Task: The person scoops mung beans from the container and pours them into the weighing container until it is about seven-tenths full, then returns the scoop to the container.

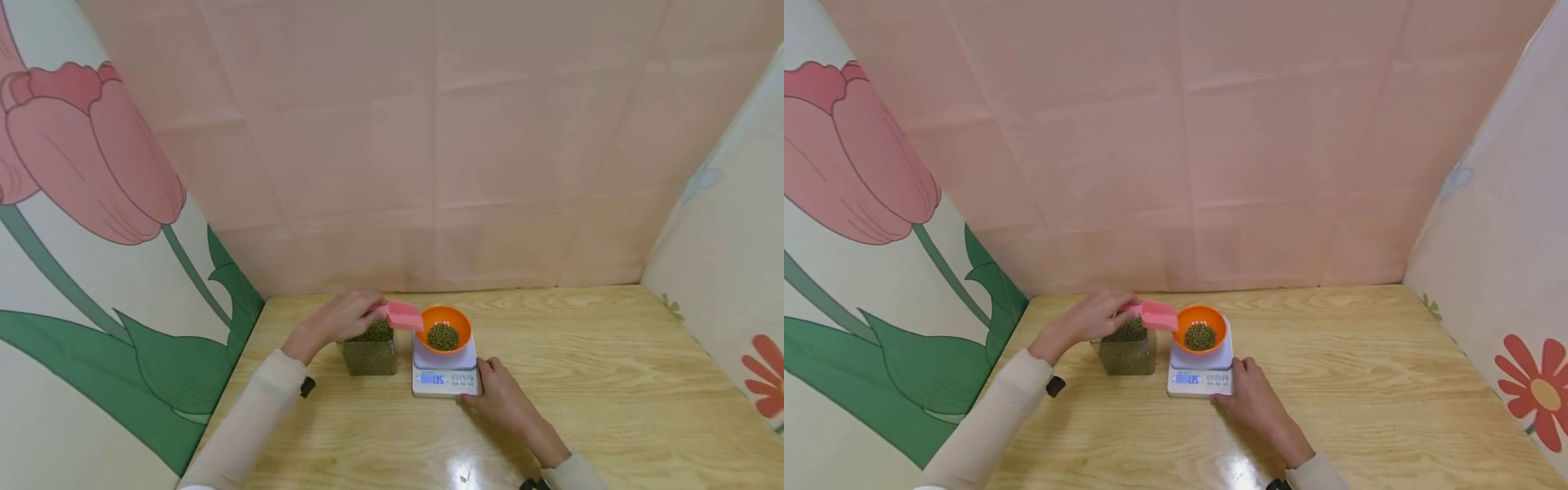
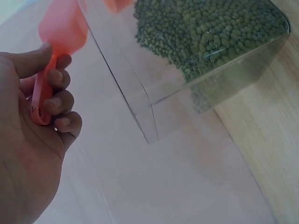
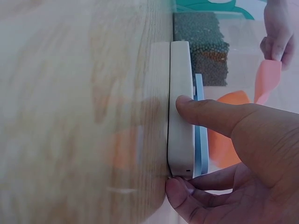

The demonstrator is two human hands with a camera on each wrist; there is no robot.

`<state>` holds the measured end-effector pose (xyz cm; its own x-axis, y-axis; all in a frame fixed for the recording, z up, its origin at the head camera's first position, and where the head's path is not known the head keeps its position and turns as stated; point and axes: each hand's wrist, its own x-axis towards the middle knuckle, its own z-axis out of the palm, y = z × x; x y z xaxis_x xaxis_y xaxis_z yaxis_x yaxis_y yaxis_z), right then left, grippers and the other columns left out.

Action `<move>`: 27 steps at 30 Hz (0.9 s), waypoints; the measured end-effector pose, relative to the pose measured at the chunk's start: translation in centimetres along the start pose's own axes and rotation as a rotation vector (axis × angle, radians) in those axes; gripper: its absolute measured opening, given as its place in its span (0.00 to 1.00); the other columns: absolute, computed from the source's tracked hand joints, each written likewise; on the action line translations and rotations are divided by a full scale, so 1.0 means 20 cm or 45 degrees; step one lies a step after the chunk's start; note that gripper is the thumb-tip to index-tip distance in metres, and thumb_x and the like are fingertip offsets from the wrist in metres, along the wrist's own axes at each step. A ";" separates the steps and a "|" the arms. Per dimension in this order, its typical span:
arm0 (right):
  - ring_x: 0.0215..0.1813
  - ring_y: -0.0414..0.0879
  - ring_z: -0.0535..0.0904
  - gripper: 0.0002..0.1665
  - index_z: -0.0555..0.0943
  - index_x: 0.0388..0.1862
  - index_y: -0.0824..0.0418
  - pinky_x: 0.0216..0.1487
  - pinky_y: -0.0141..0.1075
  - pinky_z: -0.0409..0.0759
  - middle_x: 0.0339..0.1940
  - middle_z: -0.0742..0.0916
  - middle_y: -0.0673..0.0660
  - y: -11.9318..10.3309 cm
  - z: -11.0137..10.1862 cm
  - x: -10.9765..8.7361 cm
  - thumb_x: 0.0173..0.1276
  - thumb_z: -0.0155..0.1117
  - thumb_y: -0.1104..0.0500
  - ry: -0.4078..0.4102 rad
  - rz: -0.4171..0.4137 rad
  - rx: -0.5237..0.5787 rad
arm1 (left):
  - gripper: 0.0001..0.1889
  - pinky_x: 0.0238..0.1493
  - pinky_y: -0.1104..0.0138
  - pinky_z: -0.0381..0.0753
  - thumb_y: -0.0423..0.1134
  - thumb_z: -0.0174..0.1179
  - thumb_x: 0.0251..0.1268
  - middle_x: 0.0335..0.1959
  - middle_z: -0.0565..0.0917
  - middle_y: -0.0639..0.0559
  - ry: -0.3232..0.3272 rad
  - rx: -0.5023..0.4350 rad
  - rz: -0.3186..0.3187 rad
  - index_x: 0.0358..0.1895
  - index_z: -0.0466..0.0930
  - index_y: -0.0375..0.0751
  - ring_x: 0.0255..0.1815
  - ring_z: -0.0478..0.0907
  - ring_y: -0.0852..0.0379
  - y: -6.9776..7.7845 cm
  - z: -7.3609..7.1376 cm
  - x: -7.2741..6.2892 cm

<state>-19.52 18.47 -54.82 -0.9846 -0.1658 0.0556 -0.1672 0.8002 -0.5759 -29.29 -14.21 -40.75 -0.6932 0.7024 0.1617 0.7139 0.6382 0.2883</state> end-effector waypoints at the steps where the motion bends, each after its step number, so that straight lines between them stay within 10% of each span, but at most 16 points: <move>1: 0.44 0.50 0.77 0.52 0.75 0.69 0.78 0.49 0.48 0.83 0.48 0.81 0.64 0.00 0.00 0.00 0.55 0.89 0.51 -0.001 0.001 -0.002 | 0.10 0.36 0.67 0.73 0.44 0.58 0.84 0.33 0.79 0.58 -0.002 0.000 -0.005 0.52 0.85 0.44 0.30 0.70 0.62 0.00 0.00 0.00; 27: 0.44 0.51 0.77 0.54 0.73 0.70 0.79 0.50 0.49 0.83 0.49 0.81 0.65 0.00 0.00 0.00 0.55 0.88 0.50 -0.007 0.013 -0.012 | 0.12 0.36 0.67 0.74 0.46 0.57 0.84 0.33 0.78 0.59 0.021 0.023 -0.063 0.55 0.84 0.44 0.32 0.71 0.63 -0.05 -0.06 -0.12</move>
<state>-19.50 18.40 -54.84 -0.9860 -0.1604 0.0451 -0.1573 0.8073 -0.5688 -28.46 -16.98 -40.21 -0.7292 0.6646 0.1629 0.6802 0.6779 0.2790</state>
